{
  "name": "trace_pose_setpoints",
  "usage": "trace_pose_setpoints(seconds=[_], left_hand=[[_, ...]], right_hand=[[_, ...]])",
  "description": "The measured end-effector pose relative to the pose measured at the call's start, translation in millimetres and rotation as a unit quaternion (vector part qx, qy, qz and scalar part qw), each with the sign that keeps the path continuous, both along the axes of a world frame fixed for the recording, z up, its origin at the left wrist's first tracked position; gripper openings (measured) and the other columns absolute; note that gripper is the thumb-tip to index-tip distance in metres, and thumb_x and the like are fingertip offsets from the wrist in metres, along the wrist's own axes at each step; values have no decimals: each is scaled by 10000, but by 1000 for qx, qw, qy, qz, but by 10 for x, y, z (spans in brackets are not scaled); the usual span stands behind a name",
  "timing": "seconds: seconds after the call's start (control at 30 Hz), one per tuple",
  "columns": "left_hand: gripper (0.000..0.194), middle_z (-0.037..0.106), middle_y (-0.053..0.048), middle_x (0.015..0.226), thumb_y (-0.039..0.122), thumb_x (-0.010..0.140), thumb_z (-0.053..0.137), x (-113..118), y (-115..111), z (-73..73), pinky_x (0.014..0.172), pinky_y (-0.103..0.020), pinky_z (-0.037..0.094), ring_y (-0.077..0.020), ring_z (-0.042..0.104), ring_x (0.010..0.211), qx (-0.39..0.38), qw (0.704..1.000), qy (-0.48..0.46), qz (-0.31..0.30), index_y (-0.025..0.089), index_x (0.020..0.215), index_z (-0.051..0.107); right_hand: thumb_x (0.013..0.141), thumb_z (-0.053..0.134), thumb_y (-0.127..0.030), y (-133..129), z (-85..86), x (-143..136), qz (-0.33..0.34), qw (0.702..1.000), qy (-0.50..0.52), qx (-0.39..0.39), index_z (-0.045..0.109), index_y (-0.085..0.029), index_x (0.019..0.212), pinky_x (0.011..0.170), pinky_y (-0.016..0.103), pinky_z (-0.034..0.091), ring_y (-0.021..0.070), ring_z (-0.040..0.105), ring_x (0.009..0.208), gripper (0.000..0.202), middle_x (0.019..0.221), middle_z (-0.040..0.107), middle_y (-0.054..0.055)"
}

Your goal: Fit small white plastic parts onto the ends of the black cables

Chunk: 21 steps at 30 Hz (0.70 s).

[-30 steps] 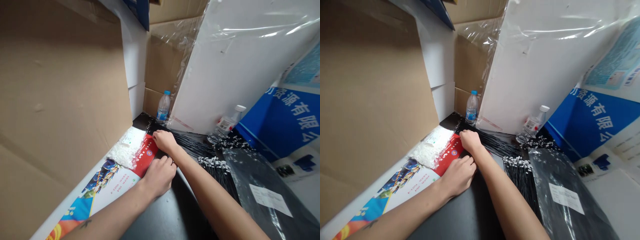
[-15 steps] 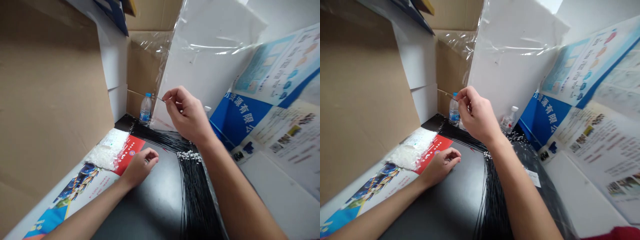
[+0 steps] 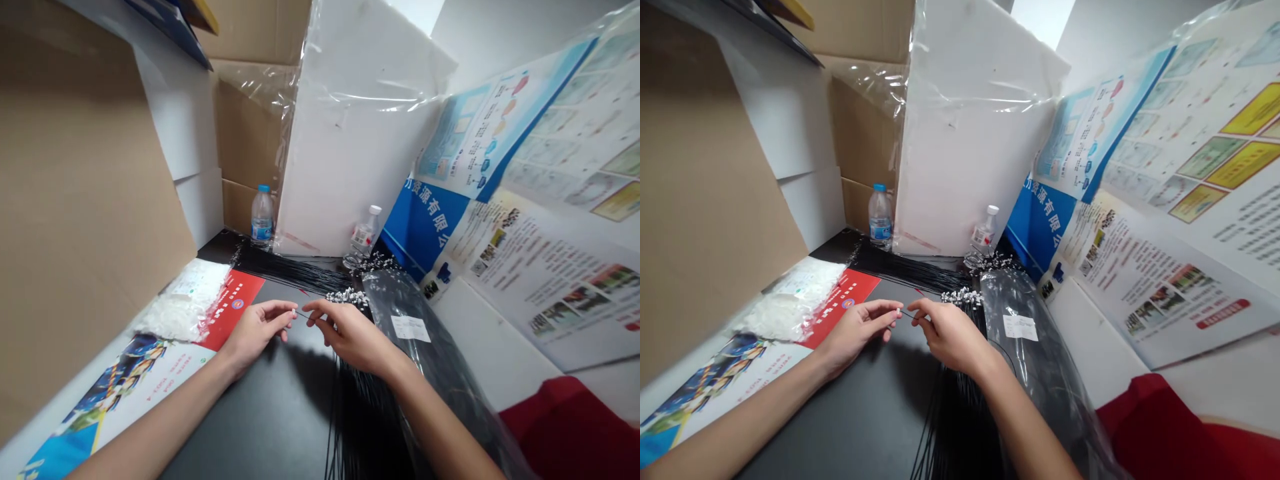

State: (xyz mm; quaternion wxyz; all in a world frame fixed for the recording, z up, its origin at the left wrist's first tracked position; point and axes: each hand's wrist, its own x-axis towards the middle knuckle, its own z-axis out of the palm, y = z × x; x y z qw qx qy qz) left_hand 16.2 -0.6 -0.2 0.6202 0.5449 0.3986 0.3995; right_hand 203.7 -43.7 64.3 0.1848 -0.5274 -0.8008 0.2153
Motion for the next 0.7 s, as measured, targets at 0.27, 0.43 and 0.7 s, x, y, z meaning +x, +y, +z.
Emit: trace_pose_setpoints(seconds=[0.27, 0.43, 0.7], left_hand=[[334, 624, 8, 701, 368, 741, 720, -2, 40, -71, 616, -258, 445, -93, 537, 549, -9, 999, -22, -24, 118, 958, 684], [331, 642, 9, 720, 367, 715, 758, 13, 34, -114, 581, -239, 440, -81, 537, 536, -20, 997, -54, -44, 133, 932, 668], [284, 680, -24, 751, 297, 675, 794, 21, 70, -133, 559, -234, 483, -108, 578, 609, -51, 992, -116, -12, 139, 866, 655]], right_hand=[[920, 504, -213, 94, -221, -122, -37, 998, 18, 42, 655, -188, 998, 613, 227, 404, 117, 578, 656, 172, 857, 707, 24], [892, 548, -219, 112, -354, -143, -63, 995, 60, 55, 659, -182, 863, 600, 224, 398, 114, 569, 617, 121, 737, 676, 8], [883, 559, -245, 176, -479, -143, -104, 982, 126, 96, 651, -176, 813, 523, 214, 371, 96, 502, 544, 135, 650, 611, -17]])
